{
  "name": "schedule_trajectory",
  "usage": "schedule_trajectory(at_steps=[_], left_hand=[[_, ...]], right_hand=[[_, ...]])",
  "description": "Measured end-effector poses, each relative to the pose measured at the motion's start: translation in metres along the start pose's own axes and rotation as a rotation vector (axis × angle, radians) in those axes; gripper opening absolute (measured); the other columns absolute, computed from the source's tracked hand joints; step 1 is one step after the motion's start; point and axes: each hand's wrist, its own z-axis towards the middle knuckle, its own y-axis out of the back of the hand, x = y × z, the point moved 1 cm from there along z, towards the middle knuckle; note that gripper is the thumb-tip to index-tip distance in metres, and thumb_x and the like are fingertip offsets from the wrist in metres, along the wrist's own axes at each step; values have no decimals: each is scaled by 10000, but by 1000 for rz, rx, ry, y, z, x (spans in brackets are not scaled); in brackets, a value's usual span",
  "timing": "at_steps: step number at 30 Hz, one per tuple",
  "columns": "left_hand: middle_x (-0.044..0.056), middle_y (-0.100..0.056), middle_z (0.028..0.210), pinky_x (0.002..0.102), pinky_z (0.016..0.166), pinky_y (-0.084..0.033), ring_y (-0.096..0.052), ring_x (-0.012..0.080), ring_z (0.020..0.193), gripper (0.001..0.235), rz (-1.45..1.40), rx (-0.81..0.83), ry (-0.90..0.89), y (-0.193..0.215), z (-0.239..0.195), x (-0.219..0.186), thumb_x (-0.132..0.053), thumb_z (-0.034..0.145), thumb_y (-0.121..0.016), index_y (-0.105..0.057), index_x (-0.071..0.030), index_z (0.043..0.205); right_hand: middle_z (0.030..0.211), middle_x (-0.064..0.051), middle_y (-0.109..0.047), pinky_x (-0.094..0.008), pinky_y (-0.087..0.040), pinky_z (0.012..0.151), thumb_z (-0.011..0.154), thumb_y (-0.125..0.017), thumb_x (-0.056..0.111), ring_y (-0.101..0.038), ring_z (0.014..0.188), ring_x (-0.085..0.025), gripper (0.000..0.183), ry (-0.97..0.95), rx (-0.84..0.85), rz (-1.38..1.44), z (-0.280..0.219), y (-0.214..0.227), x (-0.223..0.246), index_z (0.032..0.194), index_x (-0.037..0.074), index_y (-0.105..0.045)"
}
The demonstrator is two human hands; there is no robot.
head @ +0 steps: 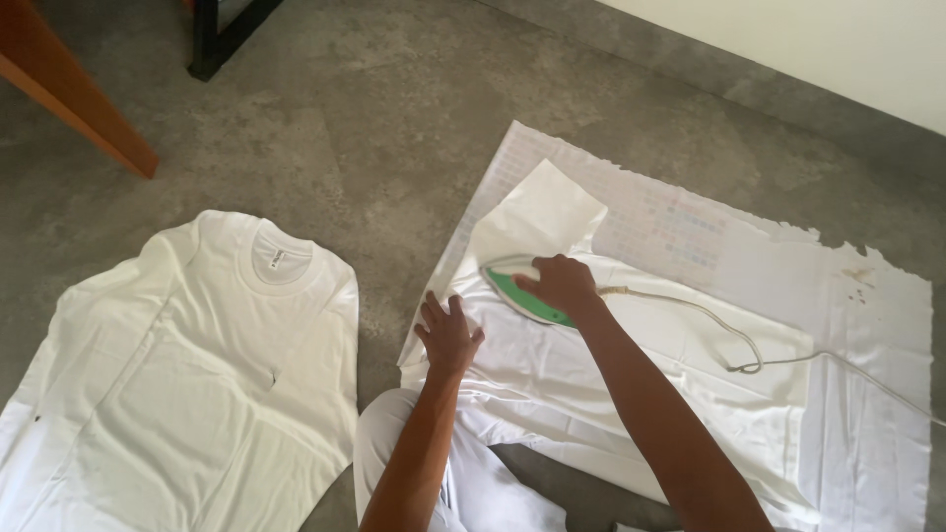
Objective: The person irons a white t-shirt laid out on a protective sheet on the floor. They use a green iron to smooth the fabric, frequently adjusting the shirt's position and flipping it over to iron different sections.
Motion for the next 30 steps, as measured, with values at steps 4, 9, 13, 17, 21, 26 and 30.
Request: schedule_trajectory(at_steps=[4,9,13,17,21,26,30], left_hand=[[64,-484,1286,530,982,-496,-508,275,1268,565,-83,-66,37,-21,21,18,-508,853,-768,-540,-206,1272],[14,-539,1102,495,903,-498,-587,240,1109,312,-91,-154,203,-22,23,18,-326,972,-630,-539,-209,1247],[8,-557,1181,523,943,-453,-572,234,1181,563,-72,-81,243,5,11,14,-421,890,-740,-485,-218,1349],[19,-559,1187,553,974,-424,-559,262,1222,498,-174,-36,256,-5,21,23,-429,924,-684,-511,-215,1339],[30,-624,1076,537,963,-443,-622,263,1137,270,-233,-129,261,-11,28,26,-335,989,-603,-641,-198,1218],[4,-635,1025,533,940,-472,-640,250,1091,217,-225,-169,272,-18,29,28,-347,960,-613,-656,-223,1133],[4,-648,1035,528,941,-484,-650,243,1087,230,-235,-172,291,-11,26,27,-346,963,-612,-646,-221,1153]], right_hand=[[1163,-148,-743,-509,-586,940,882,-394,934,-740,1122,-388,843,29,13,-8,5,-1,16,1349,300,-696],[1113,-184,-749,-548,-586,923,914,-325,948,-743,1094,-411,930,-79,24,120,16,0,24,1321,202,-702],[1169,-185,-744,-545,-577,965,940,-383,874,-730,1141,-415,814,62,47,48,-1,18,46,1349,245,-697],[1105,-190,-739,-543,-586,909,967,-324,878,-745,1083,-417,864,-32,-15,58,18,7,46,1328,188,-699],[1204,-189,-734,-555,-570,971,935,-363,900,-719,1159,-428,863,22,43,82,21,10,52,1360,223,-686],[1162,-189,-736,-547,-581,922,959,-346,872,-734,1121,-417,832,-26,6,64,22,16,58,1312,206,-698],[1169,-192,-742,-558,-581,914,974,-365,835,-730,1128,-432,808,-22,38,99,31,10,60,1354,200,-690]])
